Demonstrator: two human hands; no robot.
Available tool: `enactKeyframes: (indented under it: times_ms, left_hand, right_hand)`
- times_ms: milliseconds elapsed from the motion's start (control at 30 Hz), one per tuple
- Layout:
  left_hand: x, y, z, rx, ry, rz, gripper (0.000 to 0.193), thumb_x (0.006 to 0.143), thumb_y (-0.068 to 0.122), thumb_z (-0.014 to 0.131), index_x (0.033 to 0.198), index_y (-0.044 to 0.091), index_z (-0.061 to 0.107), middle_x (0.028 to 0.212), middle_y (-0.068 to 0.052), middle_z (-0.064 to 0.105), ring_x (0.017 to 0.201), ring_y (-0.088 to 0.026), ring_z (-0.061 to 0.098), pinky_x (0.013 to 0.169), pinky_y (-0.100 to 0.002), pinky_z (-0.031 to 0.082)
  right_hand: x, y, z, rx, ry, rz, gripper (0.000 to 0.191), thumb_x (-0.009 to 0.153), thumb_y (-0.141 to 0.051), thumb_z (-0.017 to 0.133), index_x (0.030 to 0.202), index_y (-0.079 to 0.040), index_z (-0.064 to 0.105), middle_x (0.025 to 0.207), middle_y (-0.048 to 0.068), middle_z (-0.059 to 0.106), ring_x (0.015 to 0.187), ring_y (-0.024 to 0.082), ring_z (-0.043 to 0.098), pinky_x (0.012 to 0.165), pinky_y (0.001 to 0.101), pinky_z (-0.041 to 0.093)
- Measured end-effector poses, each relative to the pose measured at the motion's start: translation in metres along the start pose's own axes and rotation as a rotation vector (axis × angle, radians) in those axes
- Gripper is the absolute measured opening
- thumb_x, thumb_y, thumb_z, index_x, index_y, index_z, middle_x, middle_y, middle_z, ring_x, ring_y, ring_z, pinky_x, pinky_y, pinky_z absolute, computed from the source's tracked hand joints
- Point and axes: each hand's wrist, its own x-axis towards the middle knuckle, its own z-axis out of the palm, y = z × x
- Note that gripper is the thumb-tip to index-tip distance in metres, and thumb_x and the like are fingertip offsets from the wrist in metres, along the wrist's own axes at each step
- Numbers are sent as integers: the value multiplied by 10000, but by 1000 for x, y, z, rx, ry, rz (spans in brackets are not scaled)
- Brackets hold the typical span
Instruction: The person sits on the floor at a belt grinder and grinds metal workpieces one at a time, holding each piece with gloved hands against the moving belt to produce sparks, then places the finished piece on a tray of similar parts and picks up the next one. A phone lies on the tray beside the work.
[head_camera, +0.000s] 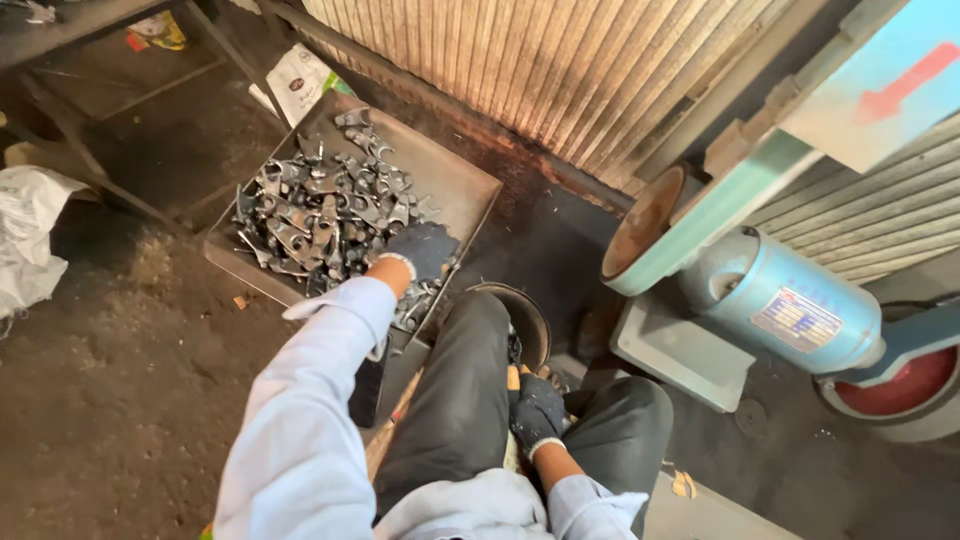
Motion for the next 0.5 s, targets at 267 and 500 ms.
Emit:
enactKeyframes:
  times_ms: [267, 500]
  left_hand:
    - [-48, 22, 22, 166, 192, -111, 250, 871, 116, 635, 1097, 157, 736, 1122, -154, 682, 975, -345, 709, 787, -456, 594]
    - [-82, 24, -14, -574, 618, -469, 325, 914, 150, 731, 1213, 44, 658, 1048, -170, 724, 951, -344, 682, 797, -437, 545]
  right_hand:
    - [1, 9, 5, 32, 91, -125, 280, 942, -279, 524, 1019, -91, 716, 990, 207, 730, 952, 411, 689, 830, 530, 521]
    - [1, 4, -13, 308, 41, -51, 409, 940, -393, 585, 1215, -116, 707, 1068, 229, 731, 1034, 410, 671, 906, 485, 505]
